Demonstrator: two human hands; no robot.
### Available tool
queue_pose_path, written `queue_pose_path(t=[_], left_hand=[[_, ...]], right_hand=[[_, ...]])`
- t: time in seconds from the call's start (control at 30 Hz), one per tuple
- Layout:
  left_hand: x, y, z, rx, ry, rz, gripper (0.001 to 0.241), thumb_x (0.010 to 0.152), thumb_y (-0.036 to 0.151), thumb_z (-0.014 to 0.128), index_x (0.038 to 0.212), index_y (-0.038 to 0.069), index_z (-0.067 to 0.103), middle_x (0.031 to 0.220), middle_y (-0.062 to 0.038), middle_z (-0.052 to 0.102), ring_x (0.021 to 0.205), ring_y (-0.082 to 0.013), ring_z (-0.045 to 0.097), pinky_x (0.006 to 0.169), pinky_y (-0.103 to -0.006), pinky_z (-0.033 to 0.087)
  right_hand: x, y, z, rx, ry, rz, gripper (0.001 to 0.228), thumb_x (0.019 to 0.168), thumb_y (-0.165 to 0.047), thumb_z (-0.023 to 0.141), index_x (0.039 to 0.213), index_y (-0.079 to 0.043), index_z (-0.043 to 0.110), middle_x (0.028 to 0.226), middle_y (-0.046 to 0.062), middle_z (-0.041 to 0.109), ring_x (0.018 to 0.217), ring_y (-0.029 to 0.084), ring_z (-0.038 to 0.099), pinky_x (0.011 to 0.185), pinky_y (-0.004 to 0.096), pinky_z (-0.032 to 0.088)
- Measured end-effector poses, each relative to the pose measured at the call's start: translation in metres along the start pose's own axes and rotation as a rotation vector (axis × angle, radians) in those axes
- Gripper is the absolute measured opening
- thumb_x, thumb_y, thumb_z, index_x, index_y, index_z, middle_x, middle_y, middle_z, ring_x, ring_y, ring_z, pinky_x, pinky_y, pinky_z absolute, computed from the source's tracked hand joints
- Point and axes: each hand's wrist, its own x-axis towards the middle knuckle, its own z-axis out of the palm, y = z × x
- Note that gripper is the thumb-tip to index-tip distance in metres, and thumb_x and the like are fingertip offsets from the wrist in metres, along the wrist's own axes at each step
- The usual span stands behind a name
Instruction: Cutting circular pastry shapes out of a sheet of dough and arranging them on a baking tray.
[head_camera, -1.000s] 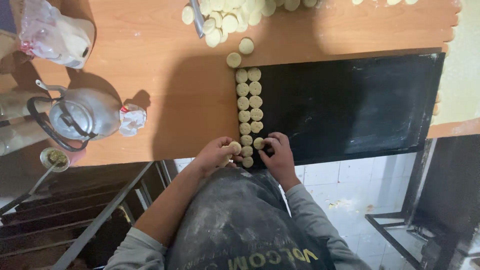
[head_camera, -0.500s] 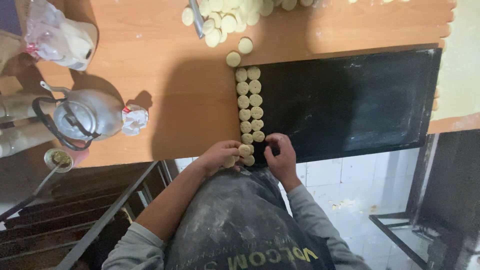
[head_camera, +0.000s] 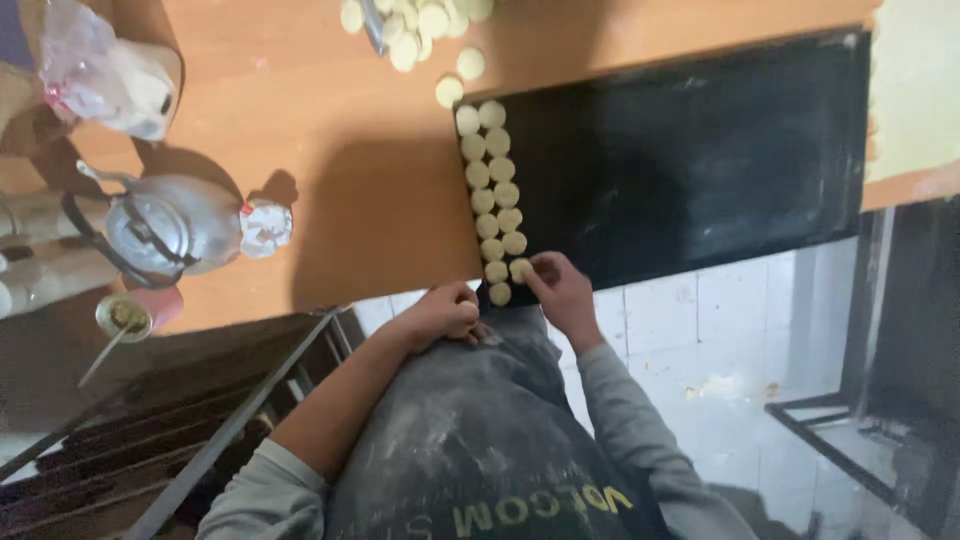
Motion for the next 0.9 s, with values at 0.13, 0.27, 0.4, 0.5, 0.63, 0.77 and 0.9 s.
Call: queue_pose_path(t=[0.13, 0.27, 0.4, 0.5, 0.63, 0.77, 0.9], left_hand=[[-0.012, 0.014, 0.0, -0.024, 0.08, 0.12, 0.032, 0.086, 0.016, 0.071, 0.108, -0.006, 0.064, 0.093, -0.014, 0.071, 0.08, -0.0197, 0.073, 0.07, -0.0322, 0.06], [-0.013, -0.011, 0.012, -0.041, 0.194, 0.087, 0.041, 0.087, 0.021, 0.074, 0.117, -0.007, 0.067, 0.096, -0.013, 0.075, 0.079, -0.0194, 0.071, 0.07, -0.0299, 0.058], [-0.012, -0.003, 0.032, -0.083, 0.232, 0.084, 0.044, 0.088, 0.022, 0.072, 0.122, -0.004, 0.065, 0.101, -0.013, 0.074, 0.084, -0.02, 0.071, 0.076, -0.0312, 0.058], [-0.003, -0.012, 0.048, -0.065, 0.283, 0.114, 0.046, 0.088, 0.022, 0.072, 0.126, -0.003, 0.065, 0.111, -0.011, 0.073, 0.097, -0.0188, 0.069, 0.087, -0.0326, 0.056], [0.004, -0.009, 0.066, 0.074, 0.364, 0.155, 0.05, 0.083, 0.019, 0.071, 0.129, -0.001, 0.067, 0.116, -0.01, 0.074, 0.106, -0.0206, 0.069, 0.096, -0.0333, 0.052], [-0.005, 0.007, 0.089, 0.04, 0.45, 0.15, 0.053, 0.083, 0.015, 0.072, 0.132, -0.002, 0.06, 0.118, -0.014, 0.072, 0.108, -0.0222, 0.069, 0.096, -0.0337, 0.054], [0.015, -0.016, 0.083, -0.148, 0.453, 0.213, 0.05, 0.088, 0.009, 0.061, 0.134, -0.005, 0.051, 0.124, -0.017, 0.067, 0.111, -0.0245, 0.07, 0.094, -0.0362, 0.057]], right_hand=[[0.011, -0.01, 0.005, 0.001, 0.088, -0.156, 0.027, 0.093, -0.027, 0.077, 0.111, -0.006, 0.074, 0.101, 0.009, 0.074, 0.087, 0.018, 0.075, 0.077, 0.033, 0.06], [0.007, -0.012, 0.007, 0.019, 0.134, -0.192, 0.024, 0.093, -0.026, 0.077, 0.108, -0.006, 0.076, 0.098, 0.009, 0.074, 0.085, 0.02, 0.075, 0.076, 0.034, 0.06], [0.015, -0.001, 0.004, -0.106, 0.133, -0.337, 0.023, 0.093, -0.024, 0.078, 0.106, -0.006, 0.074, 0.1, 0.012, 0.07, 0.084, 0.022, 0.072, 0.074, 0.035, 0.059], [0.011, 0.007, -0.004, -0.07, 0.091, -0.307, 0.028, 0.093, -0.023, 0.078, 0.112, -0.005, 0.07, 0.099, 0.012, 0.068, 0.084, 0.023, 0.071, 0.074, 0.036, 0.058], [-0.002, 0.024, -0.017, 0.028, -0.022, -0.316, 0.03, 0.096, -0.026, 0.073, 0.118, -0.006, 0.069, 0.105, 0.01, 0.072, 0.09, 0.02, 0.073, 0.078, 0.033, 0.06], [-0.027, -0.007, -0.041, -0.057, -0.432, -0.241, 0.036, 0.094, -0.03, 0.073, 0.124, -0.009, 0.072, 0.102, 0.009, 0.077, 0.087, 0.018, 0.073, 0.077, 0.032, 0.059], [-0.017, 0.006, -0.035, -0.069, -0.253, -0.121, 0.032, 0.096, -0.03, 0.072, 0.12, -0.009, 0.071, 0.098, 0.008, 0.078, 0.086, 0.019, 0.074, 0.078, 0.033, 0.059]])
